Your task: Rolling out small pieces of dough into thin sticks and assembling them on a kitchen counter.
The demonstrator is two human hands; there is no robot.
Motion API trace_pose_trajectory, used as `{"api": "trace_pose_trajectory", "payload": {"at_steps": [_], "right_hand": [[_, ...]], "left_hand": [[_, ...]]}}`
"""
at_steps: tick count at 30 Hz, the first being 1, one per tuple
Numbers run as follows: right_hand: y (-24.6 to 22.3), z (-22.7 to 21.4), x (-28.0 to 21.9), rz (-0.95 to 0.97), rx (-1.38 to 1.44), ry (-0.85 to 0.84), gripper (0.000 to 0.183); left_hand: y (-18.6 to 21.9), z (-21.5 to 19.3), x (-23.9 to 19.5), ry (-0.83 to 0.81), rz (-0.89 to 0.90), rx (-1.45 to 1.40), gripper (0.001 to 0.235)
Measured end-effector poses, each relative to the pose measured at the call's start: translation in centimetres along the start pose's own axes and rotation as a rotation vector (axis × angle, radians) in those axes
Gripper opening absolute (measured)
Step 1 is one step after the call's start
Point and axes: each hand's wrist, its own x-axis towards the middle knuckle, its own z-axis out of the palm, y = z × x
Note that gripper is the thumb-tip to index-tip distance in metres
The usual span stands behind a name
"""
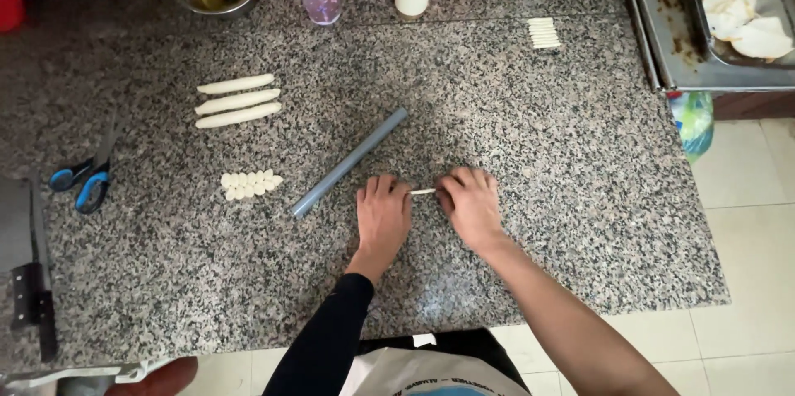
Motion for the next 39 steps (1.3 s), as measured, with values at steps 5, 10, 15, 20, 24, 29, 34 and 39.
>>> {"api": "trace_pose_trajectory", "payload": {"at_steps": [5,10,15,20,24,29,34,39], "right_hand": [[1.1,0.2,0.2,-0.01,0.048,0.028,0.013],[4.3,-2.5,1.6,-0.068,0.121,0.063,0.012],[11.6,-5.8,3.3,-0.064,0.121,-0.064,0.007],[19.1,-9.1,4.7,-0.019,0.179,-0.016,0.009],[23.3,-11.1,6.0,0.022,0.189,-0.01,0.01],[27.0,-11.9,9.0,0.083,0.274,0.024,0.011],[32.0,-9.5,12.0,0.023,0.287,0.085,0.012],[34.8,-7.3,15.9,0.023,0.226,0.096,0.012]], "left_hand": [[0.1,0.0,0.2,0.016,0.006,0.0,0.01],[2.6,0.2,2.1,0.073,-0.027,-0.069,0.008],[8.4,2.3,6.8,0.048,-0.078,-0.21,0.01],[13.9,6.8,11.5,0.077,-0.102,-0.258,0.01],[16.3,9.8,14.6,0.099,-0.098,-0.245,0.011],[17.7,12.6,18.8,0.043,-0.116,-0.239,0.011],[17.1,16.1,23.4,0.021,-0.096,-0.218,0.013],[15.9,18.5,28.0,-0.006,-0.138,-0.21,0.012]]}}
